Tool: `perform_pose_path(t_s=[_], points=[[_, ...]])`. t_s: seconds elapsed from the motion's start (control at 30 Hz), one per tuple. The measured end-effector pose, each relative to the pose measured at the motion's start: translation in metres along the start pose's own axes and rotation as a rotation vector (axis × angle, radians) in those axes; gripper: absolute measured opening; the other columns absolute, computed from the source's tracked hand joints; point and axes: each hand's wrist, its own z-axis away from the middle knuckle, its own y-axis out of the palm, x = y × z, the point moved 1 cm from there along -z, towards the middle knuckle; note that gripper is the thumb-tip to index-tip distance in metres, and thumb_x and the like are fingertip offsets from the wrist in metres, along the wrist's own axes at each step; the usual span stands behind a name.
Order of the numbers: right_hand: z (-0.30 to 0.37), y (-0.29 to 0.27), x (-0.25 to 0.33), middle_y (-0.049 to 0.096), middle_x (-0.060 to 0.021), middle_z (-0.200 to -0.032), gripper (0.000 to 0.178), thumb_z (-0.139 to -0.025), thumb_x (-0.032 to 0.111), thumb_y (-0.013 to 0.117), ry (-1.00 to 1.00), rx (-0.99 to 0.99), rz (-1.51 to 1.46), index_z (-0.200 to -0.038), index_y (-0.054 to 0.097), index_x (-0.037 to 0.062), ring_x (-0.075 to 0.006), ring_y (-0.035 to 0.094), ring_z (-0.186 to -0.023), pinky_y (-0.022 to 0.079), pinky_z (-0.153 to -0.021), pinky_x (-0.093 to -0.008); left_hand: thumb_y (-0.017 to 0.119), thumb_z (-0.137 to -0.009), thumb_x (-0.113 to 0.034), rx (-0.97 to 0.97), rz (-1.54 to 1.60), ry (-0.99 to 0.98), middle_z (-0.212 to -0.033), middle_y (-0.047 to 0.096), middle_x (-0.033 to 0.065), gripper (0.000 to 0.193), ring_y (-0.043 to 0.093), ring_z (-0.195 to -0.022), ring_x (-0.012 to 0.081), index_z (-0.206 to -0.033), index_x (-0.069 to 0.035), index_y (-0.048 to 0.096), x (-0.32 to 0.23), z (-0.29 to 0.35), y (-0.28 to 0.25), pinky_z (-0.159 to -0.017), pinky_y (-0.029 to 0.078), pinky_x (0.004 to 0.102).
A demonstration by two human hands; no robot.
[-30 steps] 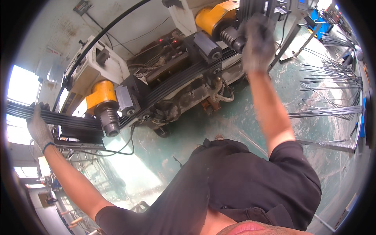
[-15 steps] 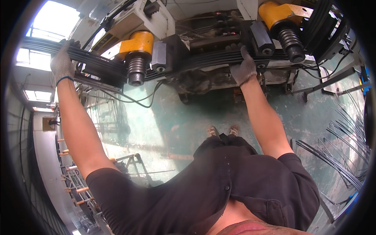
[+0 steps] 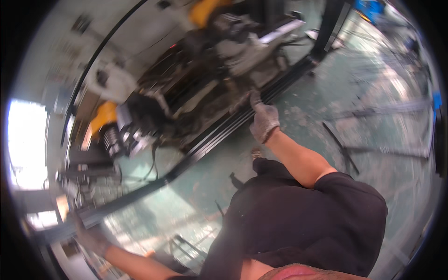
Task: The person feeds long metal rods into a bending machine, operates the machine to bend them into U-shaped pieces, and stacks the finished pieces on a rack. The person also measures a rod against a wooden board and handles multiple rods during the process.
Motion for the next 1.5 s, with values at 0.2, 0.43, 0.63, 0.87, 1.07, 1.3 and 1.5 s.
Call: perform_pose_path(t_s=[0.2,0.43,0.63,0.87,1.07,1.3,1.5], points=[[0.090,-0.147,0.105,0.063,-0.0070,-0.077,0.037,-0.117,0.038,0.063,-0.332,-0.316,0.177,-0.104,0.063,0.0028,-0.0244,0.066,-0.062,0.062,-0.064,-0.0432,0.081,-0.099,-0.035,0.091,0.529,-0.046,-0.096,0.083,0.0114,0.029,0.079,-0.087,0.0219,-0.111,-0.009,0.082,0.006,0.155,0.059,-0.076,0.061,0.0380],[0.252,-0.294,0.268,0.064,-0.0009,-0.070,0.039,-0.116,0.044,0.062,-0.862,-0.697,0.678,-0.106,0.067,0.0072,-0.0139,0.063,-0.059,0.053,-0.057,-0.0343,0.071,-0.094,0.003,0.736,0.738,-0.131,-0.102,0.081,0.0104,0.017,0.077,-0.096,0.0223,-0.108,-0.001,0.080,-0.021,0.460,0.211,-0.088,0.063,0.0355],[0.352,-0.334,0.393,0.064,0.0003,-0.074,0.042,-0.111,0.046,0.072,-1.044,-0.838,0.815,-0.105,0.066,0.0049,-0.0124,0.060,-0.061,0.051,-0.057,-0.0322,0.066,-0.101,-0.006,1.077,1.315,-1.858,-0.101,0.078,0.0104,0.019,0.074,-0.100,0.0212,-0.113,0.004,0.077,-0.128,0.697,0.238,-0.093,0.060,0.0347],[0.407,-0.432,0.528,0.067,-0.0024,-0.076,0.041,-0.111,0.045,0.071,-1.083,-1.039,1.072,-0.108,0.069,0.0049,-0.0140,0.063,-0.064,0.052,-0.063,-0.0348,0.069,-0.107,-0.018,1.522,0.924,-1.221,-0.102,0.074,0.0143,0.029,0.071,-0.092,0.0207,-0.114,0.010,0.071,-0.306,0.734,0.107,-0.078,0.058,0.0350],[0.355,-0.529,0.666,0.071,-0.0078,-0.085,0.051,-0.109,0.050,0.071,-1.022,-1.092,1.370,-0.120,0.071,0.0005,-0.0222,0.069,-0.076,0.056,-0.070,-0.0402,0.061,-0.111,-0.017,1.774,0.925,-0.838,-0.169,0.048,0.0312,0.055,0.053,-0.152,0.0259,-0.156,0.011,0.049,-0.382,0.813,0.123,-0.119,0.049,0.0456],[0.273,-0.727,0.810,0.070,-0.0098,-0.097,0.050,-0.110,0.047,0.070,-0.730,-0.867,1.756,-0.126,0.070,0.0003,-0.0233,0.069,-0.087,0.055,-0.078,-0.0404,0.065,-0.108,-0.010,1.391,1.039,-1.481,-0.130,0.076,0.0256,0.033,0.078,-0.110,0.0397,-0.137,0.006,0.065,-0.534,0.875,0.084,-0.096,0.065,0.0490],[0.196,-0.780,0.792,0.069,-0.0115,-0.108,0.049,-0.111,0.045,0.068,-0.549,-0.790,1.864,-0.131,0.069,0.0001,-0.0243,0.068,-0.096,0.055,-0.085,-0.0406,0.072,-0.095,-0.011,1.474,0.720,-0.939,-0.106,0.080,0.0168,0.035,0.079,-0.087,0.0260,-0.127,0.001,0.074,-0.568,0.874,0.029,-0.075,0.064,0.0415]])
